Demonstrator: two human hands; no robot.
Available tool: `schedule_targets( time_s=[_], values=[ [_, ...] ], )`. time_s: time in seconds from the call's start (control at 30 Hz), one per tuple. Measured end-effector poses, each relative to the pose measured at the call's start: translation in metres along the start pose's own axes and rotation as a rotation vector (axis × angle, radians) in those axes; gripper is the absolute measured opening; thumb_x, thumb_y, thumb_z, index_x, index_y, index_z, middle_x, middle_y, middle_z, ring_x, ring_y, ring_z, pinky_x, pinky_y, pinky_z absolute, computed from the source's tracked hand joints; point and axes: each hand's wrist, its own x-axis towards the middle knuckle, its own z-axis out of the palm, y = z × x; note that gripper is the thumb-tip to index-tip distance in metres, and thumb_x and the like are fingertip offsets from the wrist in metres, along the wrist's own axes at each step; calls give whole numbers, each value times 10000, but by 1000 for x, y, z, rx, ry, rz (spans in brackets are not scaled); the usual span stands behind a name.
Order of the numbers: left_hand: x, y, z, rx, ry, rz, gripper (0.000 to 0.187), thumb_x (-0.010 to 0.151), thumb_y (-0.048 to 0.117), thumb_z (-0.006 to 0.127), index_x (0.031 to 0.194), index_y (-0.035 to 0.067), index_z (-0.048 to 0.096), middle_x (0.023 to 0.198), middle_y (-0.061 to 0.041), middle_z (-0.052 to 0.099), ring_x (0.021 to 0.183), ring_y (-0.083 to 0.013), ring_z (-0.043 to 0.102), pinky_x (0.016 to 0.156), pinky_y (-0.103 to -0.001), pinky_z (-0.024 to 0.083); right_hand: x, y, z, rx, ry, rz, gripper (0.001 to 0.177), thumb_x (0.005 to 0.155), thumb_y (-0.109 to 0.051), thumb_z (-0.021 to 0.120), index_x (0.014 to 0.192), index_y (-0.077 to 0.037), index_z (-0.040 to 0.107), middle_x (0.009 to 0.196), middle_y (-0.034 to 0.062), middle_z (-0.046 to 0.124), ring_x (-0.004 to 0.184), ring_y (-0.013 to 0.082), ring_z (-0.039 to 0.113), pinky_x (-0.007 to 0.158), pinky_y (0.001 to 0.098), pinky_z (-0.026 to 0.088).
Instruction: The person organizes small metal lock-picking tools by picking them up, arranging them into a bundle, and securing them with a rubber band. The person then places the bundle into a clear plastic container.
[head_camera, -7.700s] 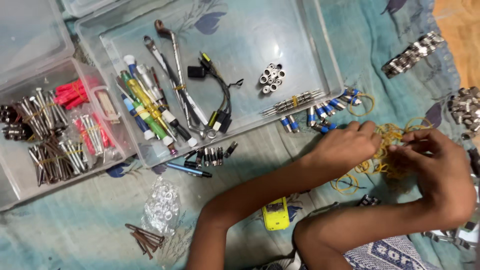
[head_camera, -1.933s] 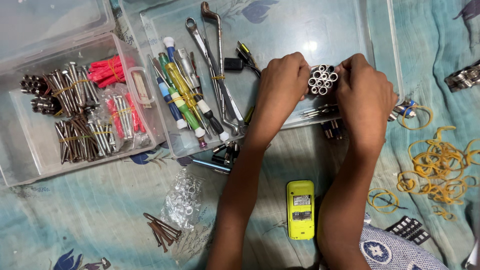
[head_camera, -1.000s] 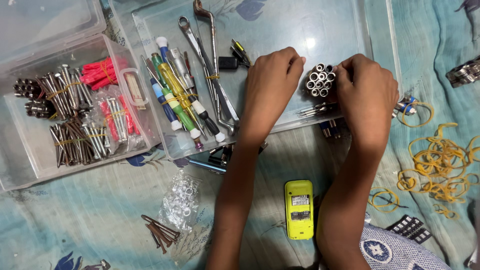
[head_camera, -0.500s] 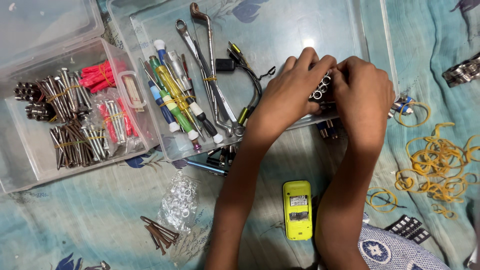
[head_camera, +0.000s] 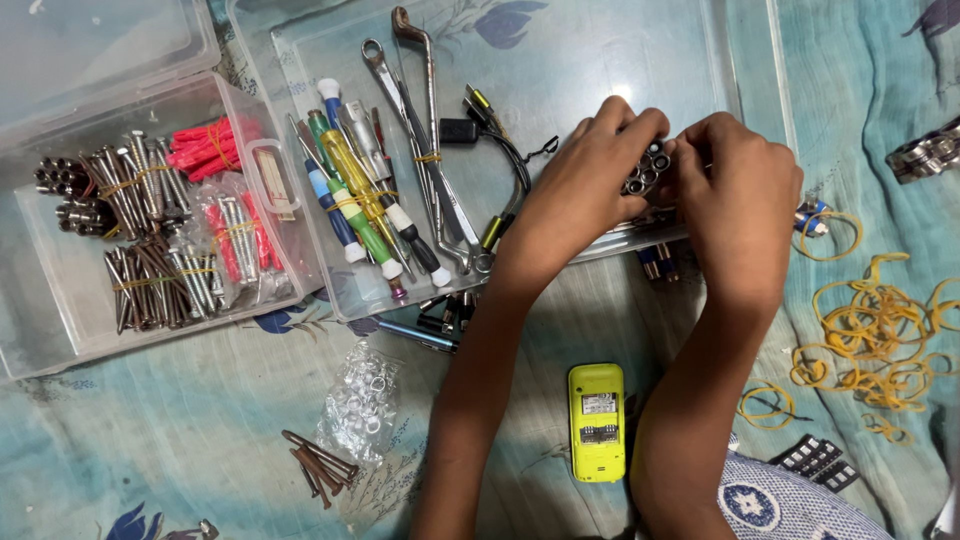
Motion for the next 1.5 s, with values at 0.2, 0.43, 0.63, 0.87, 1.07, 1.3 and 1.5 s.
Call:
schedule_targets(
  time_s=[0.2,0.43,0.63,0.87,1.07,1.3,1.5],
  values=[
    [-7,2,-10,46,-24,-33,819,612,162,944,1321,137,536,1213,-95,558,1111,-333,621,895,-462,553,0,8,6,-86,26,-44,159,1020,-171,709,1000,-19,750,798,173,724,710,348,709,687,439,533],
    [-9,4,-19,74,-63,-67,781,662,108,900,1349,126,528,1208,-96,556,1118,-298,636,942,-437,552,-4,2,-10,159,-128,83,171,1057,-106,557,1105,-24,699,828,131,730,758,272,762,714,408,572],
    [-14,2,-31,72,-57,-77,678,743,65,842,1349,97,539,1190,-121,598,1111,-292,661,941,-415,559,-12,-15,-35,176,-219,-180,556,908,-107,742,1414,-39,522,1398,241,522,1103,357,642,824,411,570],
    [-28,-2,-67,-4,260,-44,402,965,1,672,1344,67,554,1036,-104,715,927,-244,738,802,-389,581,-15,-37,-10,-147,-218,-302,718,711,-61,838,1396,-134,636,1400,224,542,1182,423,562,936,474,497],
    [-34,9,-83,-140,353,-117,279,1011,39,620,1285,68,573,925,-71,701,684,-133,724,626,-337,578,-17,-40,4,-216,-180,-201,458,742,8,803,1188,-88,757,1267,171,648,1146,396,590,913,475,514],
    [-33,-1,-75,-57,357,-74,293,1013,88,663,1293,75,577,924,-79,708,789,-200,718,714,-390,557,-14,-28,4,-97,-127,-271,402,763,-22,815,1160,-48,762,1205,193,680,1019,375,673,887,438,542],
    [-21,-1,-50,-283,484,-115,482,1064,221,639,1493,120,445,1248,-98,676,1121,-219,699,918,-369,598,-10,-24,-14,19,-139,-265,372,807,-42,826,1173,-42,763,1198,181,689,974,338,703,861,407,557]
  ],
)
